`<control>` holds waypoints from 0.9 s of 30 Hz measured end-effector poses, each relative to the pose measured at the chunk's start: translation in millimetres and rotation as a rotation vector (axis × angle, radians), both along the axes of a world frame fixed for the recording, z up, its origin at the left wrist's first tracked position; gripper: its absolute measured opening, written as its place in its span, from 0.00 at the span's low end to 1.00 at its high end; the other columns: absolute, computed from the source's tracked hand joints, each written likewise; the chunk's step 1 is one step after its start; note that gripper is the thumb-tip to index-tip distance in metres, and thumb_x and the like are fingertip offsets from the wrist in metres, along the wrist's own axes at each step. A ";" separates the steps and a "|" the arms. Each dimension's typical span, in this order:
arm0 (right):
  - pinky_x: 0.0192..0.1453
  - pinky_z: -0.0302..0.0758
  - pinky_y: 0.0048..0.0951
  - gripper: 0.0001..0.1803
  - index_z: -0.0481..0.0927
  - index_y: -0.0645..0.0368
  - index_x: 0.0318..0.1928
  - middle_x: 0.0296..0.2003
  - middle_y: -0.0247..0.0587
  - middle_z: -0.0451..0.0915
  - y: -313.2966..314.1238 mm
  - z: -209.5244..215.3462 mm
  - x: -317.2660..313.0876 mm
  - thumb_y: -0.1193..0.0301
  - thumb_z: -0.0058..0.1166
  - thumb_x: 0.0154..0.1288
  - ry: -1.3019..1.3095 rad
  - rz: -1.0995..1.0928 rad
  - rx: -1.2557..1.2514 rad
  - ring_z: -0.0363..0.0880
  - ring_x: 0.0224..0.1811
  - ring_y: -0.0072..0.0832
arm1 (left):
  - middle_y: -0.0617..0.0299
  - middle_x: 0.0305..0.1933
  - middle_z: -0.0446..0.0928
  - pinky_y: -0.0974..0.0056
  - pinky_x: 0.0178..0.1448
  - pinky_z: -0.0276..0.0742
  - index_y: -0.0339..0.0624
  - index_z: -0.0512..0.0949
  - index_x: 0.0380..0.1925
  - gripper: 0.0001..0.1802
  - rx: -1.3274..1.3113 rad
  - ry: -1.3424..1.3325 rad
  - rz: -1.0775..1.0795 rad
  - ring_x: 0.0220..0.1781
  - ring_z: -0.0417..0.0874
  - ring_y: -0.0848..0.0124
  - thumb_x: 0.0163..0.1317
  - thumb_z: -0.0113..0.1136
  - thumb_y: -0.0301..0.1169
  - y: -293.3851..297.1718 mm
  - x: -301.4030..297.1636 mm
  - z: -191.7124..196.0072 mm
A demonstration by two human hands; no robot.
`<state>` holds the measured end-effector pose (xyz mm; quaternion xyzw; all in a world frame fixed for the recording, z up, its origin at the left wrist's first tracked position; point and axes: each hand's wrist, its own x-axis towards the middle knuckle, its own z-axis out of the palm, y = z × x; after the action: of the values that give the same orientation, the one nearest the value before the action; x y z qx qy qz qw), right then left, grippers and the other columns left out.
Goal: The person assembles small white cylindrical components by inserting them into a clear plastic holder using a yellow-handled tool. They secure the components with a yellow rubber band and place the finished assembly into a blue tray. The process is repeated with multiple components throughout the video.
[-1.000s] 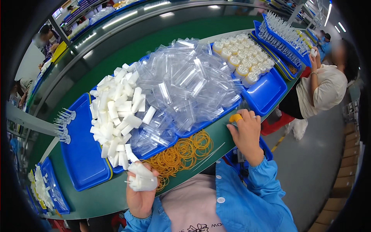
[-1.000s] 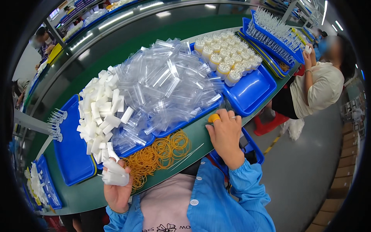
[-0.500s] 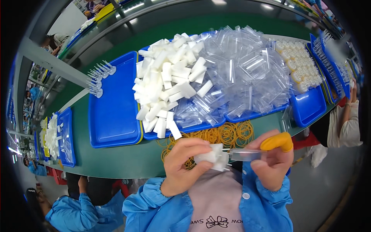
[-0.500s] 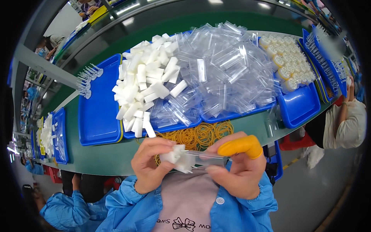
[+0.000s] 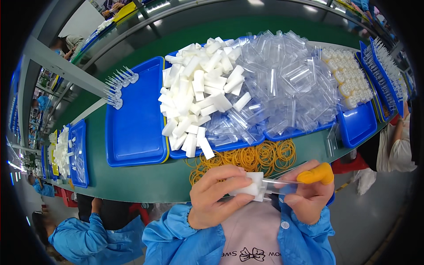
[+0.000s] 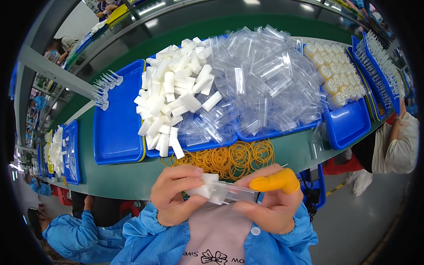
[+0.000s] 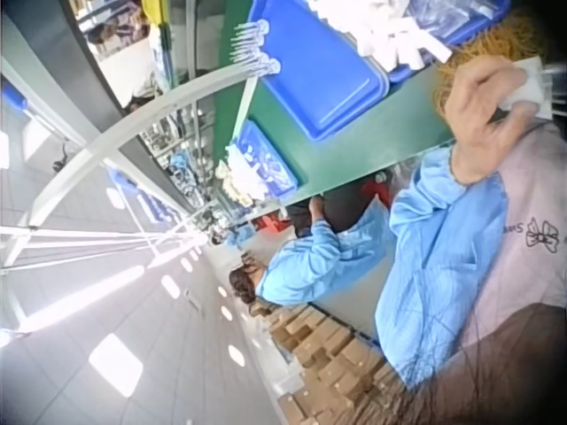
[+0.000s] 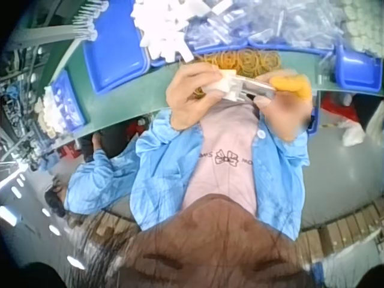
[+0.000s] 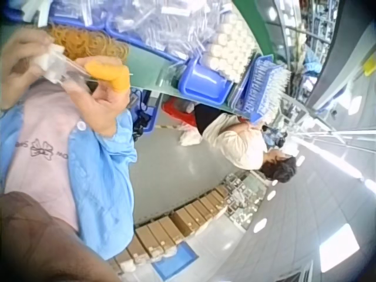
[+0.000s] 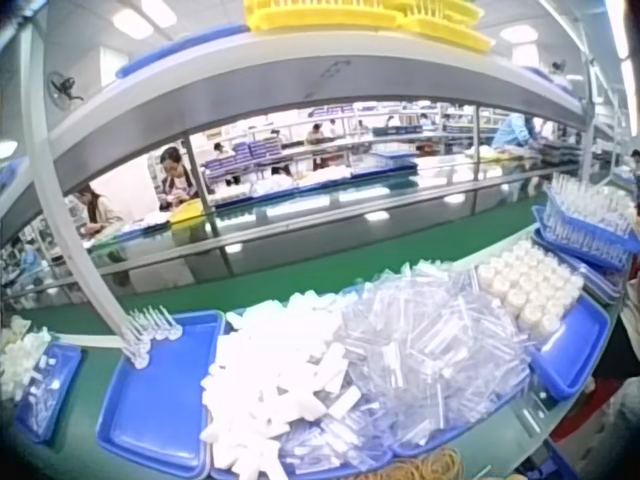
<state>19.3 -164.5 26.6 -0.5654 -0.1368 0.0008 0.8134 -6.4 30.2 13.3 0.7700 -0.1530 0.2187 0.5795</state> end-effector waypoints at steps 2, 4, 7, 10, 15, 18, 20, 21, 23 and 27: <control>0.43 0.81 0.32 0.23 0.70 0.65 0.39 0.36 0.50 0.76 0.3 -0.2 0.5 0.83 0.68 0.41 -0.018 -0.011 0.020 0.81 0.37 0.36 | 0.52 0.41 0.76 0.64 0.43 0.78 0.35 0.80 0.36 0.18 -0.003 -0.006 -0.003 0.42 0.81 0.61 0.41 0.72 0.23 1.2 -0.5 -1.7; 0.42 0.81 0.33 0.24 0.70 0.65 0.39 0.35 0.50 0.76 0.4 0.7 1.4 0.84 0.68 0.41 0.000 -0.009 0.048 0.81 0.36 0.36 | 0.52 0.41 0.76 0.64 0.43 0.78 0.35 0.80 0.36 0.18 -0.009 -0.004 -0.006 0.42 0.81 0.61 0.41 0.72 0.23 0.6 0.2 -1.3; 0.38 0.81 0.32 0.20 0.68 0.65 0.40 0.35 0.47 0.73 0.7 1.0 -0.4 0.78 0.62 0.47 -0.081 -0.121 -0.013 0.79 0.31 0.34 | 0.51 0.41 0.76 0.64 0.44 0.78 0.35 0.80 0.36 0.19 0.012 0.012 0.012 0.42 0.81 0.61 0.41 0.72 0.24 1.7 1.1 -1.6; 0.43 0.81 0.33 0.25 0.71 0.65 0.41 0.36 0.51 0.76 -4.4 1.1 -0.5 0.82 0.69 0.41 -0.036 -0.097 0.082 0.81 0.36 0.36 | 0.51 0.41 0.76 0.64 0.43 0.78 0.35 0.80 0.37 0.19 0.028 0.030 0.016 0.41 0.81 0.61 0.41 0.72 0.24 3.1 1.4 -2.3; 0.43 0.80 0.31 0.23 0.72 0.65 0.40 0.36 0.51 0.76 -1.1 -4.1 -0.8 0.82 0.69 0.41 0.007 0.027 0.004 0.81 0.37 0.35 | 0.52 0.41 0.76 0.64 0.43 0.78 0.35 0.80 0.37 0.19 -0.017 0.018 -0.022 0.41 0.81 0.61 0.41 0.72 0.25 0.1 2.1 -2.0; 0.42 0.79 0.31 0.23 0.73 0.64 0.39 0.36 0.51 0.77 1.4 -3.9 -1.7 0.81 0.70 0.41 0.016 0.019 0.001 0.81 0.37 0.35 | 0.52 0.41 0.76 0.64 0.43 0.79 0.36 0.80 0.37 0.19 0.017 0.003 -0.002 0.41 0.81 0.61 0.41 0.72 0.25 -0.6 2.4 -2.3; 0.42 0.79 0.30 0.23 0.73 0.64 0.39 0.36 0.51 0.77 3.1 -5.3 -1.7 0.81 0.70 0.41 -0.005 0.006 0.002 0.81 0.37 0.34 | 0.52 0.41 0.76 0.63 0.42 0.79 0.37 0.81 0.37 0.20 0.044 -0.020 0.018 0.41 0.81 0.61 0.40 0.73 0.26 -0.9 1.6 -3.9; 0.42 0.79 0.30 0.23 0.73 0.64 0.39 0.36 0.51 0.77 4.0 -7.6 -1.7 0.80 0.70 0.40 -0.023 -0.004 -0.004 0.81 0.37 0.34 | 0.53 0.41 0.76 0.63 0.42 0.79 0.37 0.81 0.37 0.20 0.076 -0.042 0.024 0.41 0.81 0.60 0.40 0.73 0.26 -0.4 1.5 -4.2; 0.42 0.79 0.30 0.24 0.73 0.64 0.39 0.37 0.51 0.77 4.2 -9.1 -1.5 0.80 0.70 0.40 -0.018 0.007 0.000 0.80 0.37 0.34 | 0.54 0.40 0.77 0.63 0.41 0.79 0.38 0.81 0.37 0.20 0.141 -0.087 0.035 0.40 0.81 0.60 0.39 0.73 0.27 1.0 3.5 -3.5; 0.43 0.78 0.30 0.24 0.73 0.63 0.39 0.36 0.51 0.78 3.7 -10.6 -0.6 0.81 0.70 0.39 0.026 0.050 0.014 0.80 0.37 0.33 | 0.56 0.39 0.78 0.63 0.40 0.79 0.40 0.82 0.36 0.20 0.178 -0.096 0.042 0.40 0.81 0.61 0.37 0.73 0.27 2.2 1.3 -0.1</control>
<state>18.7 -160.8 16.0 -0.5561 -0.1404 0.0277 0.8187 -5.1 32.5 13.2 0.8102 -0.1835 0.2530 0.4960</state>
